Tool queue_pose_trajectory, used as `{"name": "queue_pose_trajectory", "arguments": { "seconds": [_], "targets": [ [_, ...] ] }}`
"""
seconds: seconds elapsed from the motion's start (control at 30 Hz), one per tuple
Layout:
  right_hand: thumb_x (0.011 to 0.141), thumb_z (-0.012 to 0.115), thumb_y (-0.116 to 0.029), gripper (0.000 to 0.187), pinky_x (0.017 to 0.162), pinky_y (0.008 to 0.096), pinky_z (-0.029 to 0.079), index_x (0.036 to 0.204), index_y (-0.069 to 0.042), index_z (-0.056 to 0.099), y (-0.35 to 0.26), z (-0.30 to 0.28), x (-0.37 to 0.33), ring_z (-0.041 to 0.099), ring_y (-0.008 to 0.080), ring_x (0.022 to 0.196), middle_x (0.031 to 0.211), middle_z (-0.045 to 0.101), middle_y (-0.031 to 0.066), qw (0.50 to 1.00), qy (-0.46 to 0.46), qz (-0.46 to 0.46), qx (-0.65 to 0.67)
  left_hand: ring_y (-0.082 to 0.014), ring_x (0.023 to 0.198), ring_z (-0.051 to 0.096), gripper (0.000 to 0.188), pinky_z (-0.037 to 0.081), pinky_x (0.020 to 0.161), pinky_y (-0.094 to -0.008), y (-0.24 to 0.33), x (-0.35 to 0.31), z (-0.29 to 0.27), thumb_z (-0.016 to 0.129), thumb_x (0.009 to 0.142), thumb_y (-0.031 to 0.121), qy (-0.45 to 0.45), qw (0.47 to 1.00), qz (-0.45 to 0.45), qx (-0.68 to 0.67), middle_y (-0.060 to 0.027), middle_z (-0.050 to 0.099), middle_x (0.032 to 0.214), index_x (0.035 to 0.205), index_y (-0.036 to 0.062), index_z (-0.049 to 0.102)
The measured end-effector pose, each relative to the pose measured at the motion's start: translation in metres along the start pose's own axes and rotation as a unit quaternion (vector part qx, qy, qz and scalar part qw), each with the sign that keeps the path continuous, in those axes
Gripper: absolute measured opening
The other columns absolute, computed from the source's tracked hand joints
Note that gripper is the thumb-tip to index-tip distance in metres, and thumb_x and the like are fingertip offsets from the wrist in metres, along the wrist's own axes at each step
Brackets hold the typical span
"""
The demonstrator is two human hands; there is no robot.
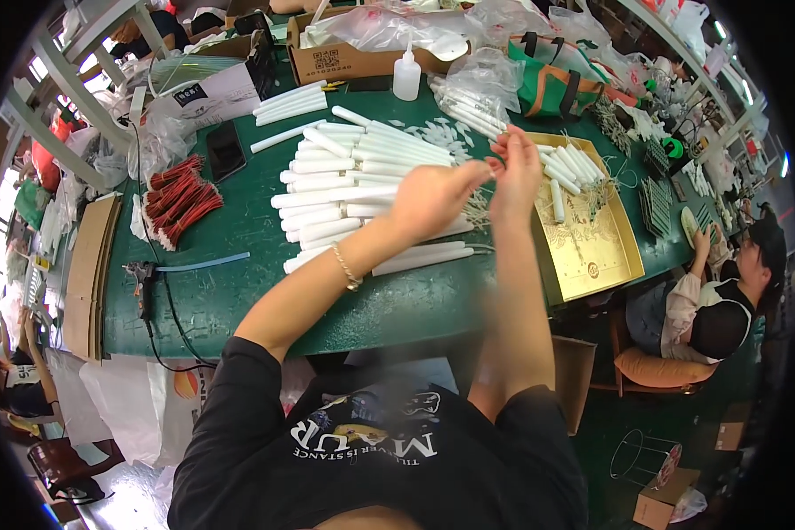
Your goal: Assembling wicks by threading string through small white cylindrical tubes at a factory production workbench.
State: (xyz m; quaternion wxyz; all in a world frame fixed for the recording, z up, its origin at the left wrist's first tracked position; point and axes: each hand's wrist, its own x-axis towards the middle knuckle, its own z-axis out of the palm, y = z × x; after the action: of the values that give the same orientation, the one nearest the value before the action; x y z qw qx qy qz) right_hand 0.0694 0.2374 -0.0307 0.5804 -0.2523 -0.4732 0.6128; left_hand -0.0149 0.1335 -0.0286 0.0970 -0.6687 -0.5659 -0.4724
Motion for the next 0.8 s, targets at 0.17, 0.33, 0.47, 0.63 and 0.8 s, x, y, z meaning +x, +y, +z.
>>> {"name": "queue_pose_trajectory", "arguments": {
  "seconds": [0.17,0.33,0.47,0.63,0.8],
  "targets": [
    [0.083,0.050,-0.017,0.021,0.062,0.0204,0.041,0.099,-0.004,0.055,-0.031,0.014,0.033,0.051,0.0085,0.070,0.081,0.056,0.0015,0.958,-0.201,0.030,-0.202,-0.0287,0.057,0.056,0.010,0.042,0.049,-0.0400,-0.020,-0.016,0.027,0.050,0.076,0.018,-0.108,0.993,0.042,-0.005,-0.0097,0.057,0.062,0.081,0.0103,0.051],
    [0.082,0.050,-0.020,0.026,0.072,0.0265,0.042,0.101,-0.004,0.054,0.026,0.093,0.023,0.055,0.0146,0.080,0.087,0.058,0.0069,0.744,-0.507,-0.101,-0.423,-0.0302,0.073,0.056,0.017,0.045,0.059,-0.0393,-0.038,-0.022,0.036,0.049,0.075,0.018,-0.149,0.985,0.092,0.018,-0.0134,0.058,0.078,0.089,0.0073,0.053],
    [0.079,0.050,-0.022,0.027,0.078,0.0327,0.040,0.099,-0.004,0.056,0.053,0.127,0.001,0.052,0.0236,0.087,0.091,0.056,0.0101,0.669,-0.510,-0.220,-0.494,-0.0312,0.093,0.052,0.029,0.043,0.077,-0.0387,-0.036,-0.025,0.025,0.046,0.080,0.023,-0.162,0.984,0.075,0.020,-0.0160,0.054,0.099,0.101,0.0041,0.054],
    [0.079,0.049,-0.024,0.026,0.080,0.0356,0.037,0.096,-0.007,0.058,0.069,0.137,-0.008,0.048,0.0265,0.090,0.092,0.054,0.0101,0.648,-0.553,-0.253,-0.458,-0.0274,0.099,0.050,0.040,0.038,0.085,-0.0365,-0.043,-0.046,0.018,0.041,0.082,0.029,-0.138,0.967,0.171,0.126,-0.0154,0.050,0.110,0.110,0.0017,0.048],
    [0.079,0.050,-0.024,0.023,0.077,0.0345,0.039,0.093,-0.008,0.059,0.061,0.118,-0.005,0.049,0.0262,0.087,0.089,0.055,0.0107,0.714,-0.475,-0.268,-0.439,-0.0251,0.097,0.052,0.037,0.040,0.082,-0.0356,-0.023,-0.037,0.001,0.044,0.081,0.027,-0.159,0.950,0.228,0.141,-0.0129,0.052,0.107,0.110,0.0046,0.048]
  ]
}}
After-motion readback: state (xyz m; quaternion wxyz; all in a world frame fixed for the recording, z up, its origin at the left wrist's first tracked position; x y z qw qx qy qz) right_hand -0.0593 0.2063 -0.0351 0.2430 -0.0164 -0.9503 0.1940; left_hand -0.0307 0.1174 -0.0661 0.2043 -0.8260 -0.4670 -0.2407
